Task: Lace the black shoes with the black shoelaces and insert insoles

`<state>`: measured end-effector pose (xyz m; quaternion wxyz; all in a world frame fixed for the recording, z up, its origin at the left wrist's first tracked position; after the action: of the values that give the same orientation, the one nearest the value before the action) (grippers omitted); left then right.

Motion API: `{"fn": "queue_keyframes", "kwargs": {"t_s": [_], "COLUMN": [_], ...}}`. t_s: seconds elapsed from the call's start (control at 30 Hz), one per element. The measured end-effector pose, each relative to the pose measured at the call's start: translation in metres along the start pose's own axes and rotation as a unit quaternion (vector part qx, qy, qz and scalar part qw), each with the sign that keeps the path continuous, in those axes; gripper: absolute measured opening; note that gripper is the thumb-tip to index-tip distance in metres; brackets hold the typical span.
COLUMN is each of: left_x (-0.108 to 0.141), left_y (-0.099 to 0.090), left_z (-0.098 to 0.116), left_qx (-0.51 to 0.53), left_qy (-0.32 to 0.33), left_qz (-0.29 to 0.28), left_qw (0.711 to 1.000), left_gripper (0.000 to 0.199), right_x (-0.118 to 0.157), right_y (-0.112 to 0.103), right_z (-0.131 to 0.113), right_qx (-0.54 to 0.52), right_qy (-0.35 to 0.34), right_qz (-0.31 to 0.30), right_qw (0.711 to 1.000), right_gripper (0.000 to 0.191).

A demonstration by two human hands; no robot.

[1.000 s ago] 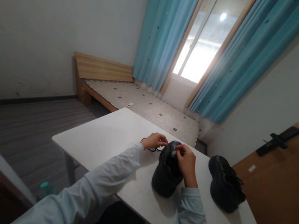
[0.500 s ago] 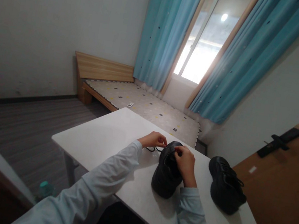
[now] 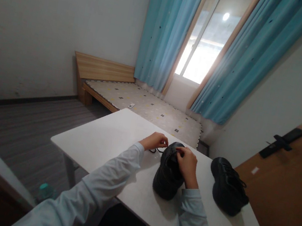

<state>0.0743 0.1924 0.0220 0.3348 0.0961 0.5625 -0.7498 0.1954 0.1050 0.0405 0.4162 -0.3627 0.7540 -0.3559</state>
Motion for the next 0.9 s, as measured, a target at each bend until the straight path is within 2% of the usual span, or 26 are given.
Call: {"fn": "queue_keyframes", "kwargs": {"t_s": [0.33,0.63,0.9], "left_x": [0.0,0.0,0.0], "left_y": [-0.004,-0.005,-0.005], "left_z": [0.006,0.011,0.013], "left_qx": [0.017,-0.045,-0.071], "left_qy": [0.031,0.04,0.053], "left_qz": [0.004,-0.028,-0.021], "left_qw": [0.999,0.998,0.996], "left_gripper": [0.012,0.015,0.018], "right_x": [0.0,-0.001,-0.001], "right_y": [0.002,0.006,0.006], "right_z": [0.0,-0.003,-0.002], "right_qx": [-0.005,0.019,0.013], "right_qy": [-0.009,-0.01,-0.011], "right_qz": [-0.004,-0.012,0.007], "right_qw": [1.0,1.0,1.0], "right_gripper": [0.028,0.03,0.028]}}
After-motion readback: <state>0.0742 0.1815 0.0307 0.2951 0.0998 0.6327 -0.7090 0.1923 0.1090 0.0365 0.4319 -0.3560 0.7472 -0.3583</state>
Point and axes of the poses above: each hand's wrist, its own x-axis away from the middle knuckle, its own y-axis out of the palm, z = x × y, the point moved 7 cm from there along -x, towards the middle knuckle, and after that the axes turned 13 degrees about y, right-handed, at the moved point
